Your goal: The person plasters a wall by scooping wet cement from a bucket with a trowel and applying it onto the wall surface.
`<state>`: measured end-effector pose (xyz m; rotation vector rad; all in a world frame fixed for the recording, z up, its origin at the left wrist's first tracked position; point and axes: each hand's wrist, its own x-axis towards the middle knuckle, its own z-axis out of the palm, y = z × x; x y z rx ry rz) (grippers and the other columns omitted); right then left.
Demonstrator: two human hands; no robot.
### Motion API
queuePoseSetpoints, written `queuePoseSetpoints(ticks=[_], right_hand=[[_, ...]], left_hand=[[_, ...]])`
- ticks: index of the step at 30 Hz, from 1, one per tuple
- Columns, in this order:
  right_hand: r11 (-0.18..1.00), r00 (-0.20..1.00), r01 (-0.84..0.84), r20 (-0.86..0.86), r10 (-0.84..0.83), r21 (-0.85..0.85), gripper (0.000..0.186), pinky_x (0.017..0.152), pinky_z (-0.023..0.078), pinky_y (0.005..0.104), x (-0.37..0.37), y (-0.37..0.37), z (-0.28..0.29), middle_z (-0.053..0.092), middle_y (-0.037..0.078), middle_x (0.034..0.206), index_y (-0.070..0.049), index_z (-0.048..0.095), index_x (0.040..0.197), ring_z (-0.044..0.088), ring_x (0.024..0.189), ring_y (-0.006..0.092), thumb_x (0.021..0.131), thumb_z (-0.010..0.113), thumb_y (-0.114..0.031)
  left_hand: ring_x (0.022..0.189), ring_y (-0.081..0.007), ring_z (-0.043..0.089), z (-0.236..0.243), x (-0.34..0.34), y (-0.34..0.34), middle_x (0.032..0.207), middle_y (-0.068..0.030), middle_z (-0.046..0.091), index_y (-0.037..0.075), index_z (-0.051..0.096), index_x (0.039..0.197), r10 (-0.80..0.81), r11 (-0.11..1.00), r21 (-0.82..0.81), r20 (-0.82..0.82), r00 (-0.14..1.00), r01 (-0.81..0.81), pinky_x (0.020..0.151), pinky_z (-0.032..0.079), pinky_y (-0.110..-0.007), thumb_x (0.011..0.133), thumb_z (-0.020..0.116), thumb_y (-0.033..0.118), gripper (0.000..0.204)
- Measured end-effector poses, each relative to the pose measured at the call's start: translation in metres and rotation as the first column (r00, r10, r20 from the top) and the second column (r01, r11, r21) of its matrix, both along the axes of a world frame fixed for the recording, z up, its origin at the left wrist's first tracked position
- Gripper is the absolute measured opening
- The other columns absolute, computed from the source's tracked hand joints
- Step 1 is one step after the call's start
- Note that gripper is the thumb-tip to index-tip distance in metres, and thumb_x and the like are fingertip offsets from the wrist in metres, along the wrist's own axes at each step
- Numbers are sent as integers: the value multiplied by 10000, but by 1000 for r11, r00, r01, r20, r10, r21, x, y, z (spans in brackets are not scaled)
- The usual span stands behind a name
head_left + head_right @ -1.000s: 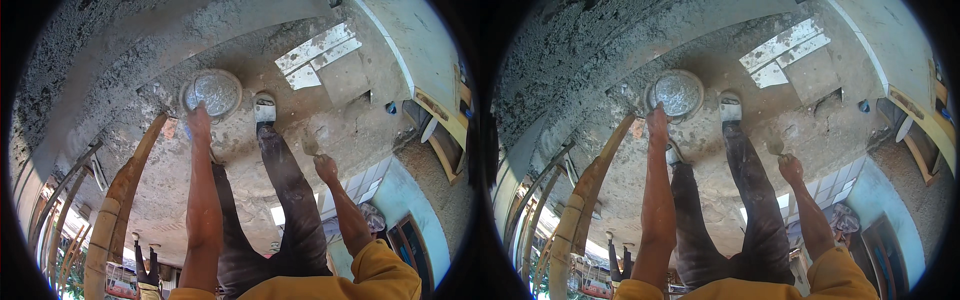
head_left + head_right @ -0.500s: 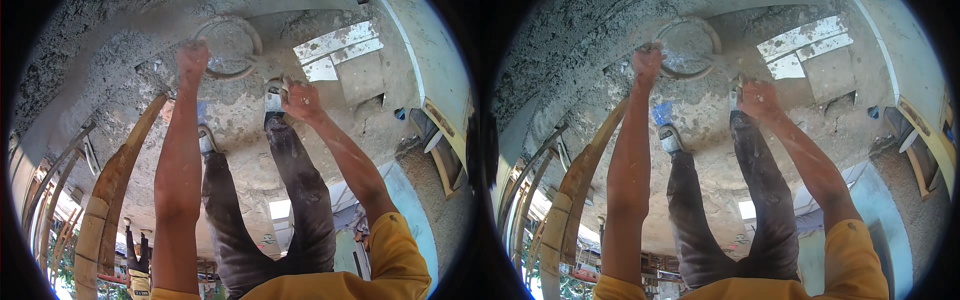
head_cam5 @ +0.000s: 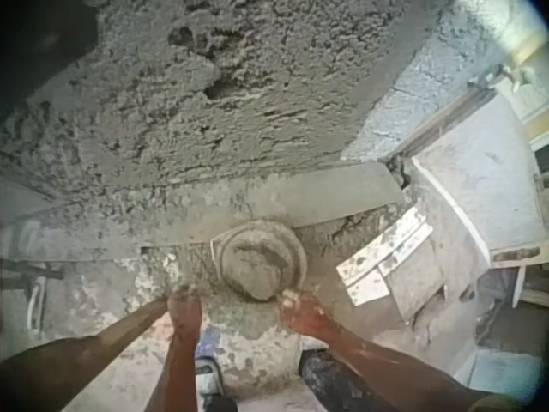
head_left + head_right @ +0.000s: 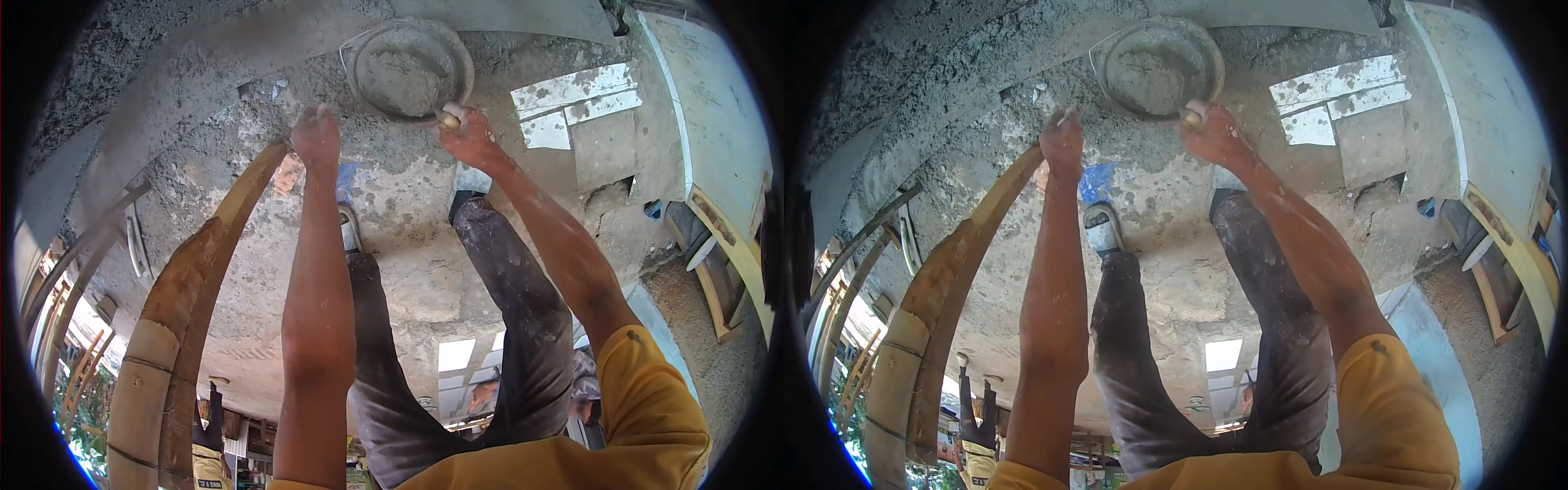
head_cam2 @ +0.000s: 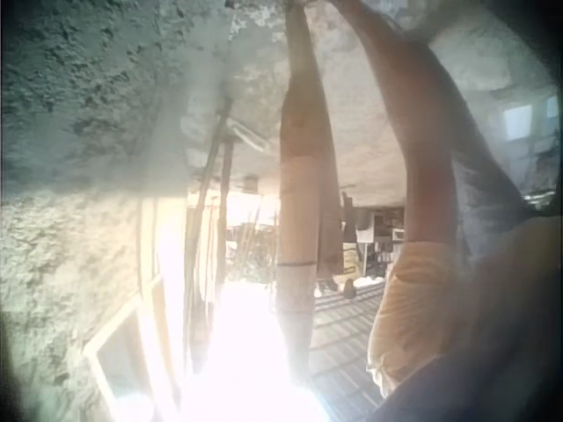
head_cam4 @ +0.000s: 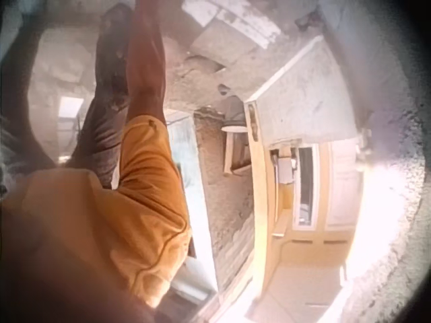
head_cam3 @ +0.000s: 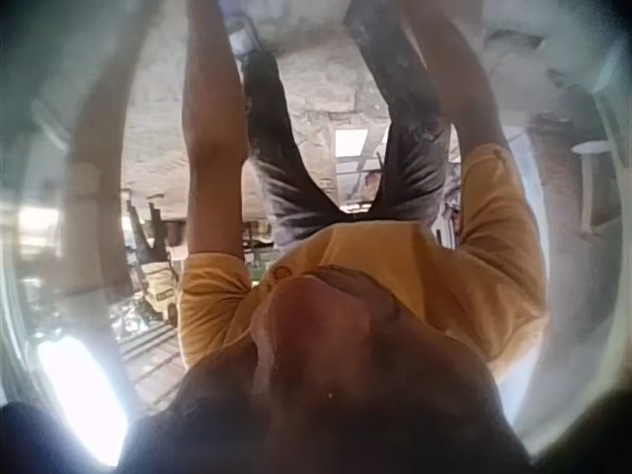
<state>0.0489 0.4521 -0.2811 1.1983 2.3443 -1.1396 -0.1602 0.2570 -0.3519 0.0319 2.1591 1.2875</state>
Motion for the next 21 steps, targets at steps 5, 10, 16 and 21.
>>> queuePoseSetpoints(ticks=[5,10,16,21], right_hand=[[975,978,202,76,-196,-89,571,970,510,465,-5,0,84,664,315,1171,83,656,1174,650,1124,418,861,673,-394],[918,965,254,23,-260,-304,616,958,517,478,3,-31,247,675,337,1128,89,617,1267,666,1092,443,881,649,-390],[537,800,271,-124,-588,-798,195,472,472,340,7,-131,392,579,48,660,-23,604,900,574,537,168,943,605,-213],[216,599,189,-62,-799,-958,170,506,467,331,13,-190,489,559,47,783,-39,616,1016,561,610,163,927,594,-182]], left_hand=[[711,-49,534,79,112,-201,891,13,624,-4,630,1236,-193,970,-112,186,963,216,568,410,-228,921,731,295,446],[610,-91,588,258,151,-318,792,-30,672,8,679,1100,220,954,-278,406,887,-110,513,438,-224,918,708,184,254],[619,-179,613,397,64,-384,756,-79,639,47,580,880,490,863,-236,178,853,-447,534,458,-299,956,640,274,246],[816,-195,642,586,-36,-299,890,-67,662,96,611,958,598,794,150,-29,801,-588,664,494,-321,1058,527,445,373]])
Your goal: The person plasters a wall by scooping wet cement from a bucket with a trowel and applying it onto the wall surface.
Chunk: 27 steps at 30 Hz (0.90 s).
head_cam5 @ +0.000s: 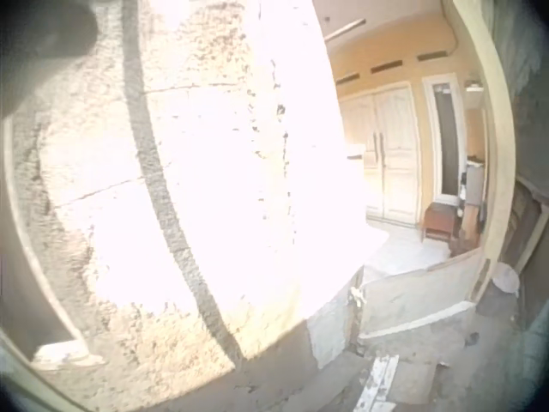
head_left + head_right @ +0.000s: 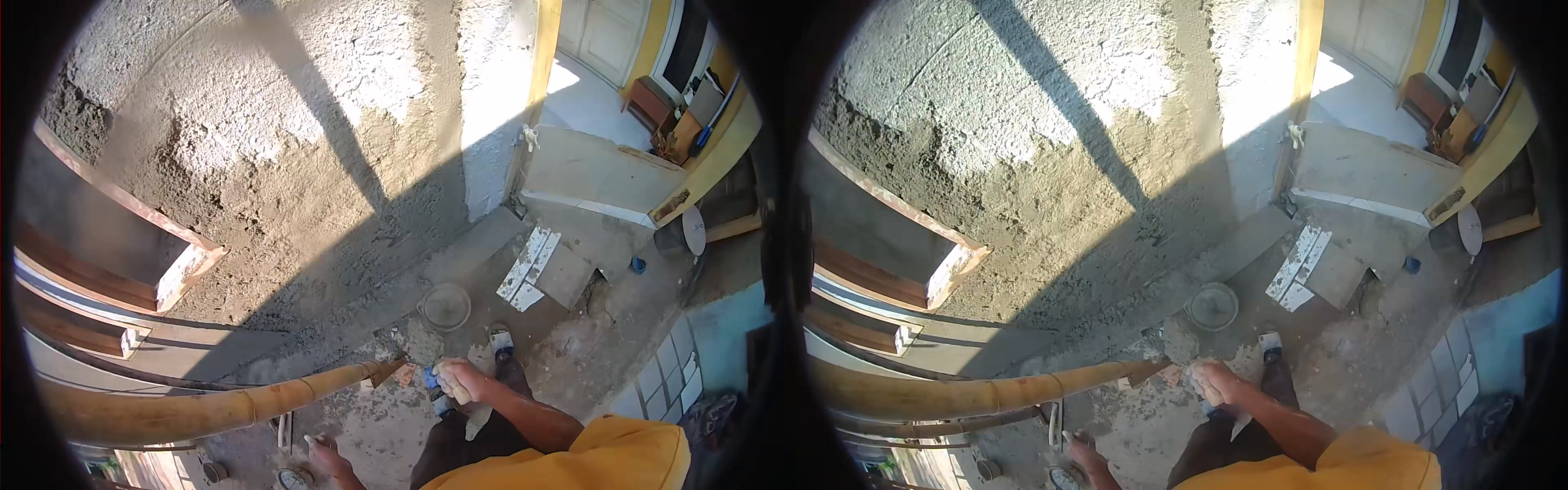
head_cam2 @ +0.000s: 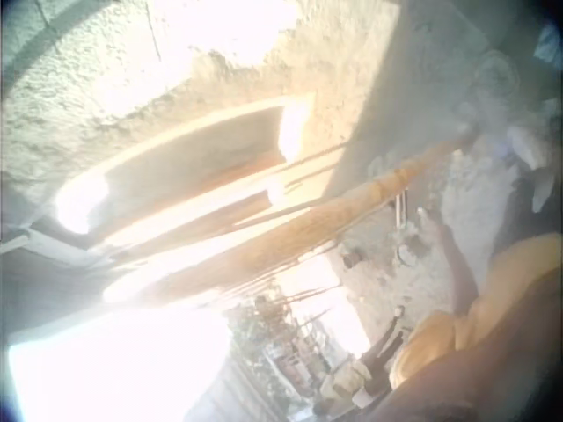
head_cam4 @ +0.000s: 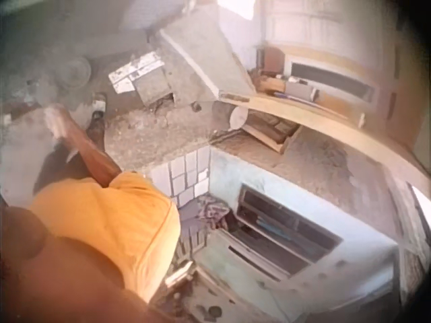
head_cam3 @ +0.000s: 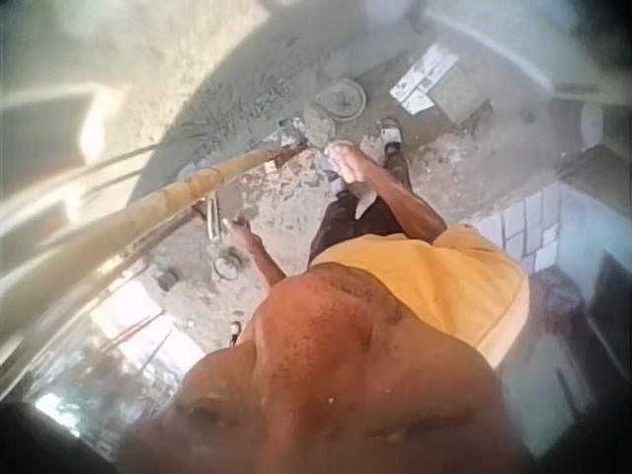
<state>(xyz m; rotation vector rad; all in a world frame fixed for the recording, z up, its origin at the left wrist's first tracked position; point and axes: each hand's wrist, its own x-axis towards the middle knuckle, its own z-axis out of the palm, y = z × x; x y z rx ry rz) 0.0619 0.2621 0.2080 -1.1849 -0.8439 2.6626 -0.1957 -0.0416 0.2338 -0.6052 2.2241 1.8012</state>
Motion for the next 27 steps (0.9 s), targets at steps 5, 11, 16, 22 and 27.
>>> queuePoseSetpoints(ticks=[5,11,16,22,27], right_hand=[[931,850,204,-416,-322,-303,242,544,492,325,-40,-7,65,603,60,866,-75,590,1130,570,641,157,926,571,-205],[880,688,459,-579,-438,-121,331,509,495,319,-64,44,161,613,58,838,-105,570,1218,560,575,150,909,616,-214],[802,492,579,-719,-490,-150,330,481,464,305,-74,71,223,598,59,789,-79,545,1251,536,534,139,943,552,-199],[527,349,850,-758,-550,8,359,501,500,305,-96,79,287,599,58,776,-50,533,1240,551,546,127,920,624,-185],[-191,73,935,-691,-719,299,434,482,423,235,-182,124,283,599,81,804,-26,476,1341,505,535,90,947,638,-106]], left_hand=[[1286,-296,550,170,-36,58,1313,-192,619,-6,541,1326,-254,819,270,-622,741,507,1157,330,-466,1034,459,613,689],[1262,-268,553,252,-16,152,1269,-175,621,-102,411,1421,-391,705,-55,-861,324,707,1112,393,-459,847,626,777,1072],[983,-241,645,244,-36,171,1059,-157,654,-94,498,1313,-363,763,36,-802,474,645,904,524,-394,905,760,390,686],[778,-181,636,238,-30,181,952,-140,644,-74,568,1190,-207,828,188,-773,600,528,699,543,-298,889,782,118,416],[746,-171,608,235,-35,178,869,-109,603,-51,526,1135,-186,817,138,-856,482,560,675,540,-311,887,747,125,376]])
